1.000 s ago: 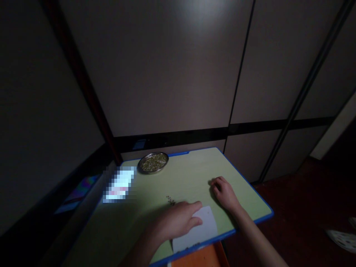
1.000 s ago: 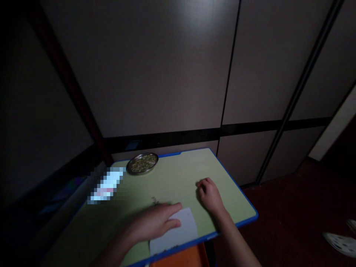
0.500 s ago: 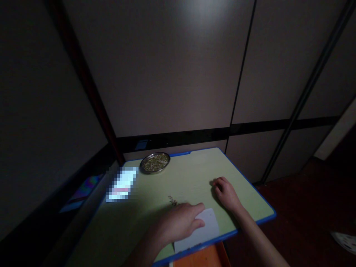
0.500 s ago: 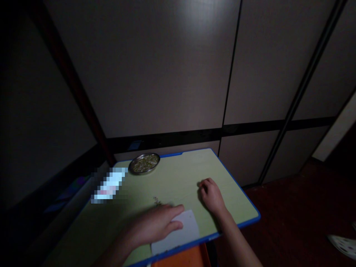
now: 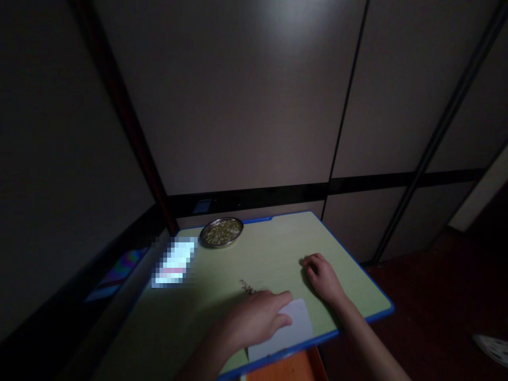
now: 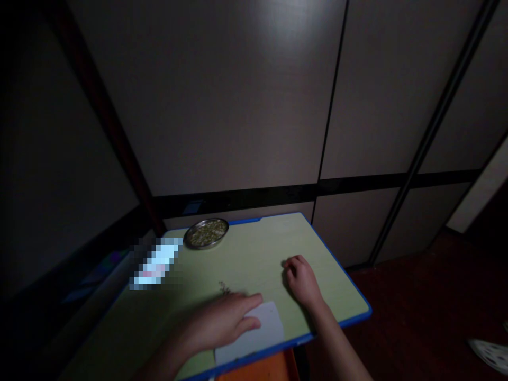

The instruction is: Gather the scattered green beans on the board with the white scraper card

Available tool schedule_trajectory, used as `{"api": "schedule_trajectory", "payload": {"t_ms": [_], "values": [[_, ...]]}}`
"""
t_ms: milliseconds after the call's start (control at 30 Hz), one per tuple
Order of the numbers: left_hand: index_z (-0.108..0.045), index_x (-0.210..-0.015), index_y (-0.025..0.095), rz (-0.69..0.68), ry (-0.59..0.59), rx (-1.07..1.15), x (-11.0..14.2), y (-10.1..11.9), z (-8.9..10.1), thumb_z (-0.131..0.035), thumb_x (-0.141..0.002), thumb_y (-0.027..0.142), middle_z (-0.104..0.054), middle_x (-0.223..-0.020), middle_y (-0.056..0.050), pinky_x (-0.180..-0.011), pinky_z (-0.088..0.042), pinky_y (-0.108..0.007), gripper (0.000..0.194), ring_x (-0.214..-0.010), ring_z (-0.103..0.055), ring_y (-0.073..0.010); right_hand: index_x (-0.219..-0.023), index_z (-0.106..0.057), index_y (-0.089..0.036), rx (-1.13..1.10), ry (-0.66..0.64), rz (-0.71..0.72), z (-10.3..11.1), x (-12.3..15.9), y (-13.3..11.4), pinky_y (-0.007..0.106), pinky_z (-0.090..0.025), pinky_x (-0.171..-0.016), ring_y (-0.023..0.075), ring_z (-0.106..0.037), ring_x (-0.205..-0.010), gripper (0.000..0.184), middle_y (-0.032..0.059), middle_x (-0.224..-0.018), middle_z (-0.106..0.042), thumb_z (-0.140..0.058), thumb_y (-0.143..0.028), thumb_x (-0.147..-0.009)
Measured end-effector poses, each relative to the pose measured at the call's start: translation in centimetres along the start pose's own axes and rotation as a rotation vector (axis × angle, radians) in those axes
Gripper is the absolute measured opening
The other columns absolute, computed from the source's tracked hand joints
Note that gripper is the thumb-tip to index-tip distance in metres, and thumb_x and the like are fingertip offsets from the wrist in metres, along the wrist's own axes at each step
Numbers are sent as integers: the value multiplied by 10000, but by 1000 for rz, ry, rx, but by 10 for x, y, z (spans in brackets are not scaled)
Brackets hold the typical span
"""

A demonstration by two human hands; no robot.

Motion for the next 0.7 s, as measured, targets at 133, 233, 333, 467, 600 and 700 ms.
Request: {"api": "schedule_trajectory", "payload": {"t_ms": [133, 233, 333, 467, 600, 700], "values": [[-601, -977, 260, 3, -2, 9, 1, 0, 0, -431, -861, 490, -688, -923, -57, -613, -357, -280, 308, -829, -641, -252, -849, -636, -190, 6, 0, -16, -1, 0, 2, 308, -445, -842, 183, -581, -879, 184, 59, -921, -610, -467, -145, -792], [-605, -980, 259, 17, -18, 36, 2, 0, 1, -441, -853, 484, -687, -934, -61, -625, -363, -287, 306, -844, -637, -256, -851, -637, -192, 7, -2, -21, -1, 0, 3, 305, -445, -837, 182, -580, -877, 187, 57, -919, -609, -472, -137, -784], [-608, -983, 254, 35, -21, 53, 2, -1, 2, -440, -853, 480, -683, -941, -59, -639, -364, -281, 310, -859, -631, -245, -854, -637, -192, 8, -8, -13, -1, 0, 2, 298, -443, -830, 179, -577, -881, 193, 56, -917, -607, -473, -127, -776], [-602, -967, 256, 19, -6, 47, 2, 1, 2, -453, -854, 467, -686, -933, -46, -615, -338, -272, 283, -841, -629, -235, -834, -627, -190, 7, -10, -15, 0, 0, 2, 291, -443, -821, 175, -576, -867, 176, 53, -903, -611, -470, -131, -780], [-600, -970, 249, 28, 51, 78, 5, -3, 11, -462, -853, 455, -680, -897, -39, -614, -331, -262, 274, -812, -620, -219, -838, -624, -188, 1, -10, -27, -2, 1, 4, 292, -442, -827, 176, -577, -868, 171, 56, -910, -613, -472, -137, -781], [-606, -961, 240, 59, 133, 160, 10, -15, 25, -467, -849, 448, -675, -896, -35, -667, -361, -254, 274, -829, -605, -203, -845, -627, -189, 0, -14, -29, -3, 1, 5, 294, -442, -833, 177, -577, -872, 177, 59, -923, -611, -469, -139, -783]]}}
Point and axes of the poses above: each hand's wrist, its own x-axis away from the middle knuckle, its own z-axis out of the back of the hand, y = z × x, the point moved 8 cm from there along -x, towards the middle knuckle
